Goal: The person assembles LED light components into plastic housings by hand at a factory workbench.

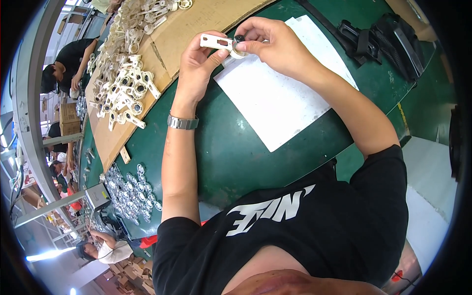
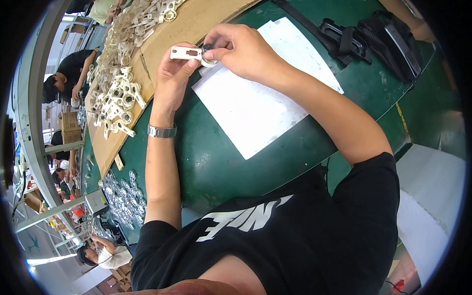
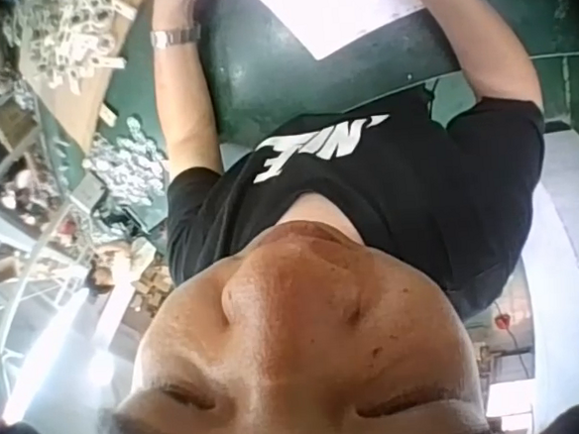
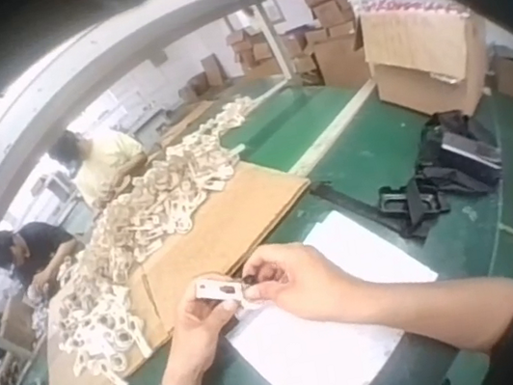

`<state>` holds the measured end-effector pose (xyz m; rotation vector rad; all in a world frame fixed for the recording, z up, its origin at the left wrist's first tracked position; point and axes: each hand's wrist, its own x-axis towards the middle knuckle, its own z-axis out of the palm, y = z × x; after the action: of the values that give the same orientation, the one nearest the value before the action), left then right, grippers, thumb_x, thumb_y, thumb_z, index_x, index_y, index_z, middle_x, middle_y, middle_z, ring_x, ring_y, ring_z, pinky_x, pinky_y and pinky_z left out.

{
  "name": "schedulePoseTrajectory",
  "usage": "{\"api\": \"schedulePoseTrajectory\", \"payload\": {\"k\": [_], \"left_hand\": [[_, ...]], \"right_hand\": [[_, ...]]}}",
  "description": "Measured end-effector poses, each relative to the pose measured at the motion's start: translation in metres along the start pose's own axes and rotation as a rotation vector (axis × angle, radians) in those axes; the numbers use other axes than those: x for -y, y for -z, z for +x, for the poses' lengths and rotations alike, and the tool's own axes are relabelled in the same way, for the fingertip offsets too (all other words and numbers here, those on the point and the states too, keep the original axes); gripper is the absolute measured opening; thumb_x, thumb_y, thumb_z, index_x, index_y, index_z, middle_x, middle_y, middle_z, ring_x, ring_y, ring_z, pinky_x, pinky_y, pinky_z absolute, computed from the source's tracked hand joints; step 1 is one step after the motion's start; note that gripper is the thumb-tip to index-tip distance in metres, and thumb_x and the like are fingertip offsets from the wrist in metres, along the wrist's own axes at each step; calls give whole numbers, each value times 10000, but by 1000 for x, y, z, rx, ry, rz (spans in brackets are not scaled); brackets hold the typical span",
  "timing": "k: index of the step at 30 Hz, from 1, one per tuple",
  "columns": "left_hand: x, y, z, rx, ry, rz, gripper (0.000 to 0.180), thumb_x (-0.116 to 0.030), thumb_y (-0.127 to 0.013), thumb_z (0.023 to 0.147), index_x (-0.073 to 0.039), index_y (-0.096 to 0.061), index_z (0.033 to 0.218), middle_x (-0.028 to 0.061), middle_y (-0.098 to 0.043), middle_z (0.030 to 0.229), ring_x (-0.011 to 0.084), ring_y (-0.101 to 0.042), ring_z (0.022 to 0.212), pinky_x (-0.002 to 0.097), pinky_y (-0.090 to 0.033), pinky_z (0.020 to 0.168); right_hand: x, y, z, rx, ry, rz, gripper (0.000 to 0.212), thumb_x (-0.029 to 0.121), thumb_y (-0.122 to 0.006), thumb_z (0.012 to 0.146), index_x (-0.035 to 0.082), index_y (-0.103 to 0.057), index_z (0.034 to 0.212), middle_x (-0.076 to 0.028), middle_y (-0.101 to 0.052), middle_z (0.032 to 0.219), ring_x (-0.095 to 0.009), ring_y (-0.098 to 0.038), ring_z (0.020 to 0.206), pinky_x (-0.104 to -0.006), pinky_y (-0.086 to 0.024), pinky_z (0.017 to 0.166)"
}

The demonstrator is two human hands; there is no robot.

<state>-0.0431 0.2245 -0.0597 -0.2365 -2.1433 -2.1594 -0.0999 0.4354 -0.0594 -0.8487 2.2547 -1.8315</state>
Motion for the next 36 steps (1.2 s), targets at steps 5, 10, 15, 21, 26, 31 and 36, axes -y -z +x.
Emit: {"api": "schedulePoseTrajectory", "payload": {"k": [5, 10, 15, 21, 26, 31, 36], "left_hand": [[-3, -2, -2, 8, 19, -68, 303, 5, -712, 938, -28, -621, 1226, 45, -678, 1155, 133, -645, 1050, 302, -550, 945], [-3, -1, -2, 11, -16, -168, 303, -1, -682, 965, -38, -590, 1252, 51, -669, 1157, 148, -650, 1067, 318, -560, 947], [-6, -6, -3, -18, -24, -301, 319, -7, -674, 973, -58, -575, 1272, 57, -645, 1200, 154, -647, 1082, 318, -566, 950], [-10, -2, -3, -15, -111, -291, 304, -12, -672, 975, -51, -581, 1263, 61, -658, 1197, 164, -642, 1100, 328, -546, 975], [-9, 1, -3, 29, -164, -190, 259, -27, -694, 963, -41, -619, 1211, 77, -686, 1179, 220, -631, 1183, 386, -501, 1038], [-8, 2, -1, 97, -186, -15, 257, -33, -721, 939, -40, -646, 1184, 78, -692, 1176, 303, -557, 1337, 442, -461, 1092], [-8, 0, -3, 113, -161, -50, 256, -34, -719, 939, -42, -646, 1184, 72, -692, 1176, 308, -563, 1329, 448, -460, 1092]], "right_hand": [[5, 2, 0, 48, -29, -94, 162, 127, -763, 909, 16, -713, 1016, -43, -696, 863, -127, -629, 852, -290, -510, 777], [0, 1, 3, 39, 51, 53, 218, 132, -819, 857, 5, -731, 1010, -64, -713, 835, -123, -646, 779, -281, -515, 725], [-4, -3, 4, -10, 79, 198, 221, 156, -831, 856, 19, -748, 1008, -49, -711, 850, -106, -638, 796, -273, -509, 727], [10, -1, 2, 13, 93, 158, 276, 241, -822, 886, 43, -742, 1059, -28, -698, 895, -109, -643, 802, -271, -513, 706], [18, 10, 1, 372, -167, 507, 492, 247, -729, 973, 41, -578, 1393, -105, -703, 955, -157, -679, 795, -261, -554, 615], [12, 10, 2, 427, -229, 574, 457, 190, -662, 1011, -10, -557, 1408, -120, -730, 963, -152, -688, 760, -273, -570, 631], [13, 7, 1, 405, -263, 550, 418, 179, -663, 1007, -14, -600, 1373, -101, -726, 897, -134, -682, 710, -268, -562, 597]]}}
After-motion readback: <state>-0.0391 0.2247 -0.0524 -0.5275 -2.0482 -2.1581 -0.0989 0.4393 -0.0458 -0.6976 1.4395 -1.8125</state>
